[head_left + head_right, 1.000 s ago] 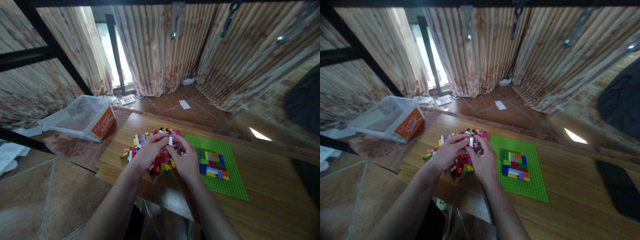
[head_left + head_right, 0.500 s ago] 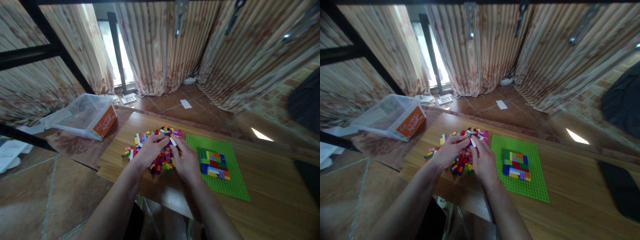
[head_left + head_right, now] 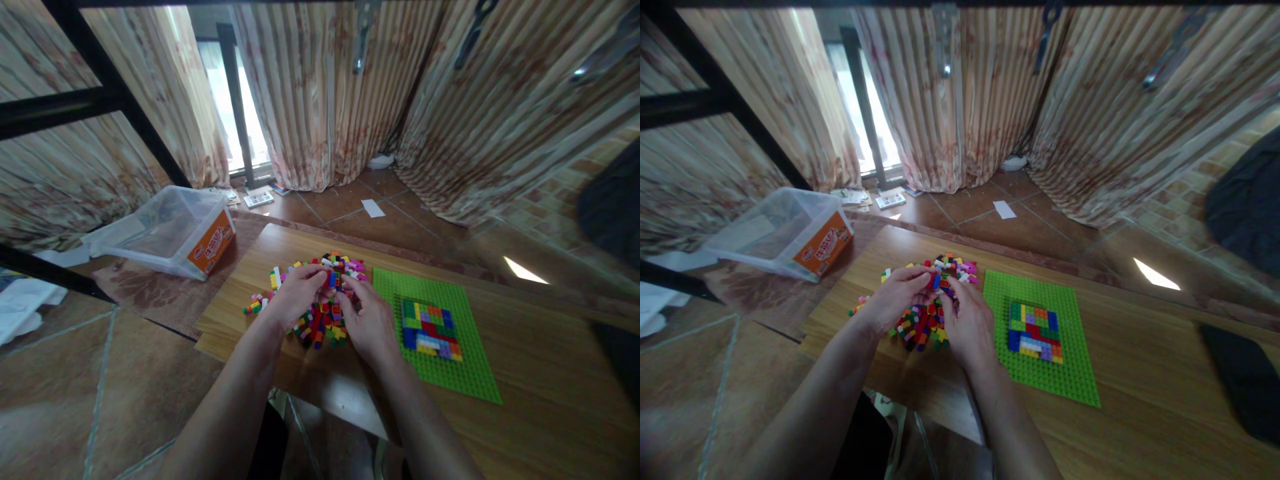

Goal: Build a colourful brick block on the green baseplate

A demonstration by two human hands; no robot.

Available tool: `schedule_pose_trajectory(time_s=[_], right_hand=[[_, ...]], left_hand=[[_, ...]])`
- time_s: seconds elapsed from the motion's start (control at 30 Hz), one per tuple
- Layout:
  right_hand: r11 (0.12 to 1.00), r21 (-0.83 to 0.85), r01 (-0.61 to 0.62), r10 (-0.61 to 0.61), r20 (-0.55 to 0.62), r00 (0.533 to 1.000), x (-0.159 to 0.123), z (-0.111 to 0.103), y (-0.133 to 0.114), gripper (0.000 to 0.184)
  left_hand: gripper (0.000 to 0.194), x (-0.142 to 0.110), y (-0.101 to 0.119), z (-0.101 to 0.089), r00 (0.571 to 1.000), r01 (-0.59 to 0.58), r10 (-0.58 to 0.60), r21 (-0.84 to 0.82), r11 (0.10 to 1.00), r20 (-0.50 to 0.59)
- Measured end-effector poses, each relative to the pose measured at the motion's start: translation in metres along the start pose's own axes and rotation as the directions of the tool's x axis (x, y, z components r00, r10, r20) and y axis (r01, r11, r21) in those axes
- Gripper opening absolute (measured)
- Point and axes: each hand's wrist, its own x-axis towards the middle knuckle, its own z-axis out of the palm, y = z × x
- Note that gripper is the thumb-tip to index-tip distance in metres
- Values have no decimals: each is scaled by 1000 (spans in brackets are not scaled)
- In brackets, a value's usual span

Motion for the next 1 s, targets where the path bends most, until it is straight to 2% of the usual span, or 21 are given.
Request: schedule_pose_trajectory(time_s=[0.13, 0.3, 0.7, 0.83, 0.9, 1.0], right_hand=[[991, 133, 16, -13, -25, 1000, 1, -4, -4, 35], [971, 235, 42, -35, -37, 999, 1, -7, -5, 25], [948, 318, 25, -19, -24, 1000, 0, -8, -7, 23], [932, 362, -15, 31, -40, 999, 2, -9, -1, 26], [945, 327, -29, 54, -68, 996, 4, -8, 3, 27], [981, 191, -39, 52, -62, 997, 6, -6, 7, 27]], left_hand=[[11, 0, -4, 1, 997, -21, 19, 27, 999, 80], [15, 1, -7, 4, 983, -31, 19, 66, 997, 181], [22, -5, 1, -2, 980, 2, -20, 90, 996, 196], [27, -4, 2, -8, 982, 11, -6, -25, 1000, 190], [27, -2, 2, -11, 985, 4, 10, -78, 997, 174], [26, -1, 3, -15, 988, -11, 21, -68, 998, 151]])
